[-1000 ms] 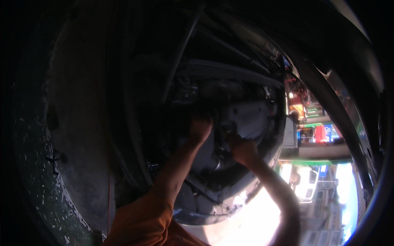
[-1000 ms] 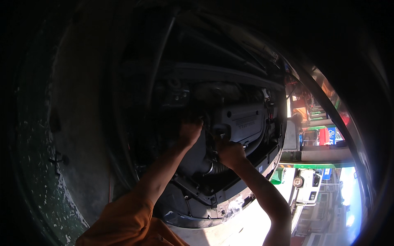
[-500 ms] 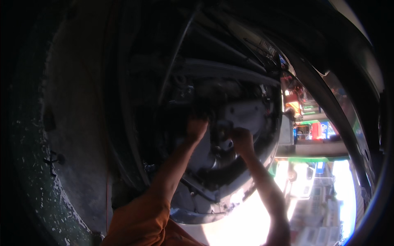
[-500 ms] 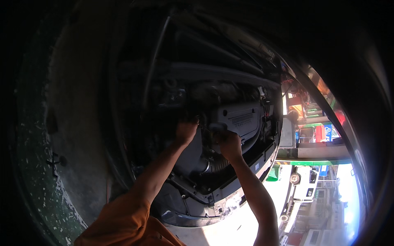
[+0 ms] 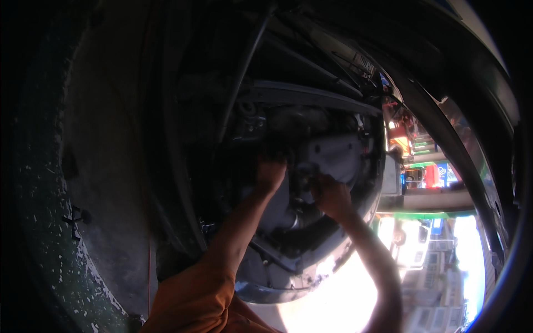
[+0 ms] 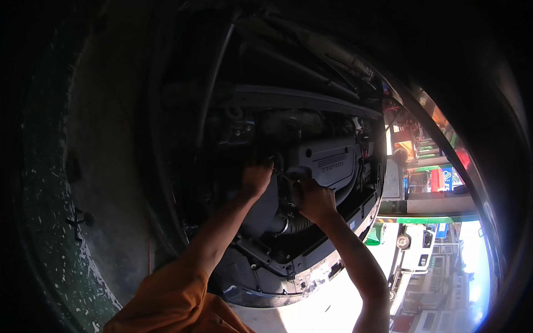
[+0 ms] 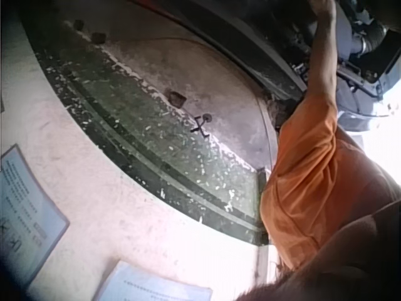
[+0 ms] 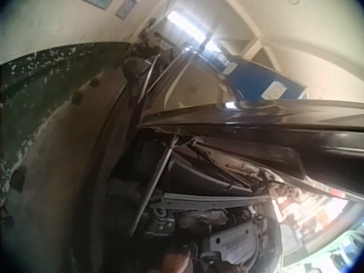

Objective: The person uses a screwdriver to loosen and remove screws from the air filter housing and other engine components under the open hood of a car.

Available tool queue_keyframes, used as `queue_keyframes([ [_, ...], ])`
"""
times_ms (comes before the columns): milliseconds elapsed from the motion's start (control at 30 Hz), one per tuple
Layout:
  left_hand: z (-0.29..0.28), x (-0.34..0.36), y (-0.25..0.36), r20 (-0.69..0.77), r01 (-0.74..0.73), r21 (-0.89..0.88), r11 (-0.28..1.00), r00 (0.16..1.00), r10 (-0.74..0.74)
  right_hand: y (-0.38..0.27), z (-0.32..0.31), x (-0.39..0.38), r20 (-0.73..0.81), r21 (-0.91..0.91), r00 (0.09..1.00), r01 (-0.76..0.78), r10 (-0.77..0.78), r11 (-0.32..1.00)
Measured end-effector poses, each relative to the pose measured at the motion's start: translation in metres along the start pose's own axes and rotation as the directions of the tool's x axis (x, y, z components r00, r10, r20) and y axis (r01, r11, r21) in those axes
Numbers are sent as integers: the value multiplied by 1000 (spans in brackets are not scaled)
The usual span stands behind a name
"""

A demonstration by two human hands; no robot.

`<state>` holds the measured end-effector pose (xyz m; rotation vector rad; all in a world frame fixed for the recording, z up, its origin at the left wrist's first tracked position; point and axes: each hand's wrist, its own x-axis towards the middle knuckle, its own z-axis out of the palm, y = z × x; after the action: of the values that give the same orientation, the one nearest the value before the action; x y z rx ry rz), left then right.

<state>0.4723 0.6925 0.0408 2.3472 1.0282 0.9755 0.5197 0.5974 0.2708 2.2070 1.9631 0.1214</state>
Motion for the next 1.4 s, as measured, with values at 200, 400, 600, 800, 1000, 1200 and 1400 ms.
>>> queue_keyframes([
  [200,7,4,10,201,125,-117,985,974,-100,12,16,-6,153,315,963,-260,222,912],
  [400,10,0,2,-27,-9,61,998,1000,10,14,9,-14,112,-118,985,144,-131,982],
  [600,-2,5,5,202,137,-185,973,974,-98,18,14,-6,307,446,883,-464,355,766],
  [800,-14,3,3,-67,3,60,998,998,1,3,5,-16,138,-220,984,141,-113,965],
  [1000,-14,8,11,181,82,-62,995,981,-69,29,20,-7,176,409,977,-184,121,894],
  [1200,1,1,-2,-63,35,48,998,998,-32,-7,0,-2,145,-287,975,206,-170,935],
  [1400,-15,5,7,44,64,-102,993,997,-59,11,16,-3,250,426,876,-482,413,766],
])
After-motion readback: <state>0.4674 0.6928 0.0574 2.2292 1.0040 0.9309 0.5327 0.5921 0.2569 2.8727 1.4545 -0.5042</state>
